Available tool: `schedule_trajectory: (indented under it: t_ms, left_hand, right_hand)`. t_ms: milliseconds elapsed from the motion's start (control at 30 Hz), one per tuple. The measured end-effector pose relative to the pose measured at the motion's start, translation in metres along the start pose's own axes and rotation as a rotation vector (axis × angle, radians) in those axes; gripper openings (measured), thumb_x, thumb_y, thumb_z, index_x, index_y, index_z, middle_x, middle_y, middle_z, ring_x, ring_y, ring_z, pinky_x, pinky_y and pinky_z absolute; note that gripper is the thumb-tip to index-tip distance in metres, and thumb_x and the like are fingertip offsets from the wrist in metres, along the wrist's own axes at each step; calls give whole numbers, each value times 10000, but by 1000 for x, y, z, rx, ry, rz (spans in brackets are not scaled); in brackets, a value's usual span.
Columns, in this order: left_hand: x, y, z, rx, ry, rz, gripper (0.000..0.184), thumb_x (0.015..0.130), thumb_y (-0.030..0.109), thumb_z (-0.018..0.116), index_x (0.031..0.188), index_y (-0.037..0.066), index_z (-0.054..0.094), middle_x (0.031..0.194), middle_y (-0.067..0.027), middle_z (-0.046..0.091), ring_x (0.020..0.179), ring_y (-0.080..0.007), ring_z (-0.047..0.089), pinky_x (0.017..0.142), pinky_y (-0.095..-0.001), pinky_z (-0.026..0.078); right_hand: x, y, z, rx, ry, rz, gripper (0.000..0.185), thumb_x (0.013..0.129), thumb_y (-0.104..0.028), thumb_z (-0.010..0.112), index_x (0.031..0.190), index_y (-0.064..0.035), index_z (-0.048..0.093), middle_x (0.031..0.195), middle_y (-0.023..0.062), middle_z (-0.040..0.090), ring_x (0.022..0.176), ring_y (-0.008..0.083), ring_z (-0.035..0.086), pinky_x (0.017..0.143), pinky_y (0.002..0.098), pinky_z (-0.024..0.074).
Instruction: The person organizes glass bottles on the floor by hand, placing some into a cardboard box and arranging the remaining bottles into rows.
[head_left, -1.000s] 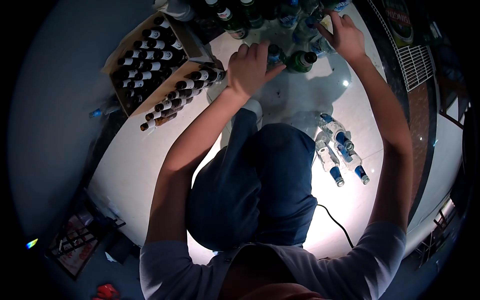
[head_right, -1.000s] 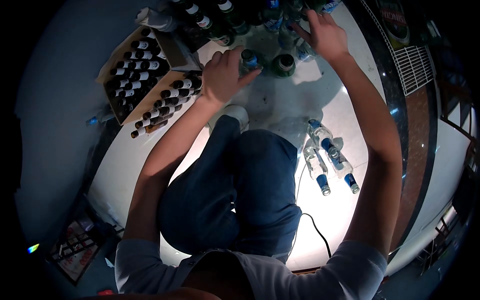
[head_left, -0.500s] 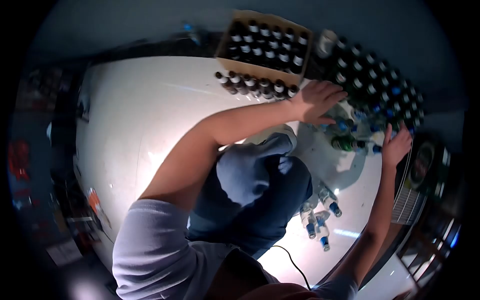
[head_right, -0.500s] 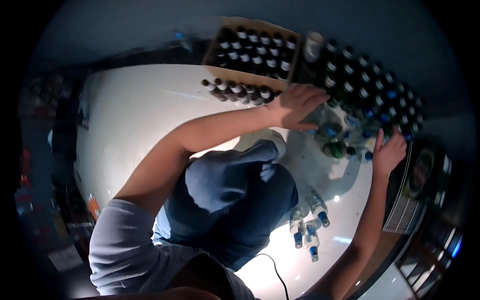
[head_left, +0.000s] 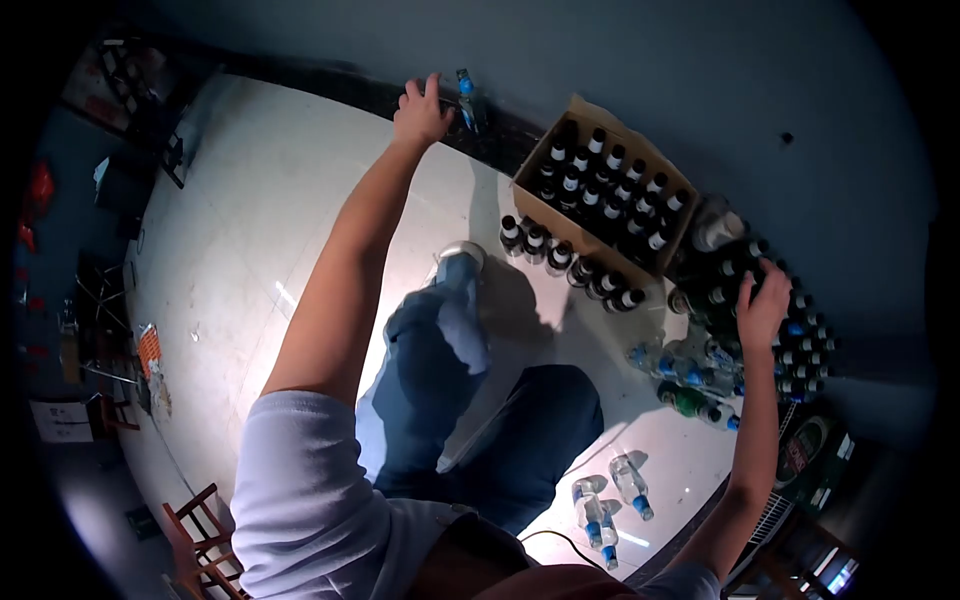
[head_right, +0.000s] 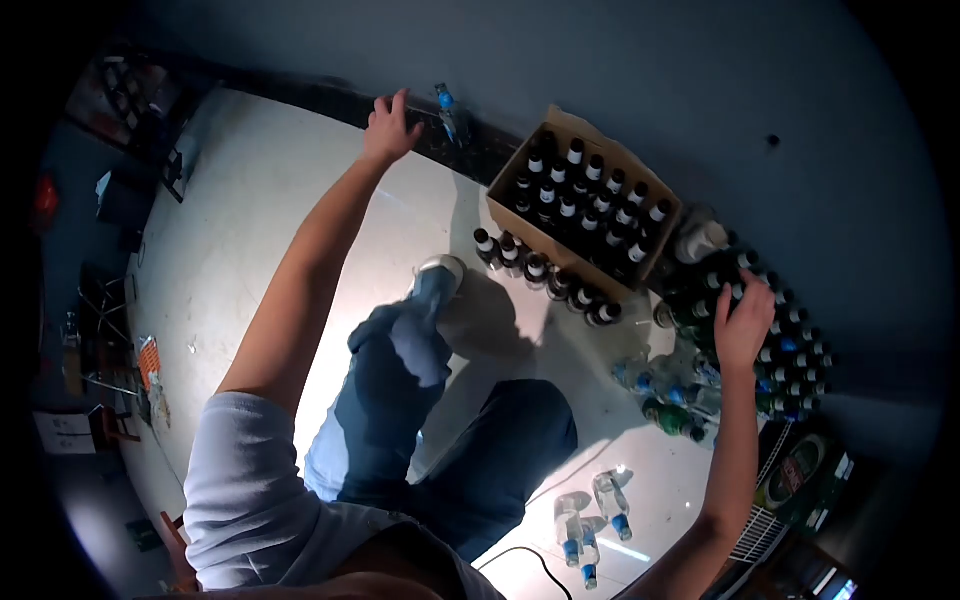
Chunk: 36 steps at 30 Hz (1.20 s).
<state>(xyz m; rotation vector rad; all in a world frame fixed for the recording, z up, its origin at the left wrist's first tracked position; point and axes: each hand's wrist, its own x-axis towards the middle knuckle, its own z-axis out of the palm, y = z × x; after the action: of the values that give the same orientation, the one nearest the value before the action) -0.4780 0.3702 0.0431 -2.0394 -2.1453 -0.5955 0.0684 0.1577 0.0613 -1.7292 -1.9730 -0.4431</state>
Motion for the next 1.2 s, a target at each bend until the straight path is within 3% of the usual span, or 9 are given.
schedule_trajectory:
  t_ms: [200,333,400,467,533,667,867,1100,1200]
  left_hand:
    - [110,-37,78,-3,-383,91,763,776,216,684,1417,298,278,1461,-242,212,1224,-499,404,1000,-500,401]
    - [166,-57,130,30,-548,275,774,741,55,612,1412,314,325,1518,-189,138,1218,-527,395,1012,-500,396]
    - [185,-88,177,-6,-639,403,648,733,45,614,1334,227,453,1471,-215,261,1207,-462,440,994,-468,415]
    - [187,-76,176,29,-613,394,436,768,164,671,1196,167,586,1241,-187,551,1149,-342,530,919,-405,462]
    - [192,-91,198,-5,-609,333,282,756,176,682,1033,125,666,1076,-149,644,976,-329,620,835,-401,503]
    - [169,-69,138,-50,-564,430,123,747,80,613,850,97,679,886,-145,670,907,-329,630,791,-402,509]
    - [156,-49,5,-131,-614,742,229,708,104,678,933,71,651,908,-138,627,800,-309,611,714,-384,524]
    - [94,61,-162,-313,-836,546,244,740,68,727,956,-1,637,927,-125,561,749,-195,605,661,-297,534]
    - [59,123,-209,-285,-864,655,257,736,56,737,971,8,643,963,-114,548,764,-172,605,641,-278,539]
  right_hand:
    - [67,-77,83,207,-205,39,280,812,-54,594,1087,-18,558,1018,173,571,965,358,522,856,431,415]
    - [88,-140,111,342,-304,44,293,762,-50,635,1052,-62,597,998,102,578,978,244,546,872,363,421]
    - [89,-168,118,406,-301,31,319,729,-59,650,1040,-88,589,1019,81,577,957,245,556,875,351,423]
    - [81,-202,118,475,-344,177,356,696,-28,640,1038,-90,565,956,82,584,931,268,565,806,354,461]
    - [76,-229,109,597,-304,290,338,685,-14,652,1006,-92,577,955,77,590,934,257,568,824,388,471]
    - [58,-263,39,667,-339,581,246,690,27,625,914,-73,610,928,99,601,912,281,582,791,381,487]
    - [57,-290,-94,679,-295,1243,193,752,28,545,925,-48,585,829,104,601,770,279,616,672,365,506]
    - [15,-318,-220,744,-280,1661,135,829,-53,519,940,-76,592,917,98,608,811,282,626,694,366,515]
    - [-46,-326,-249,656,-95,1722,131,836,-46,530,947,-67,598,888,127,603,754,295,628,666,372,509]
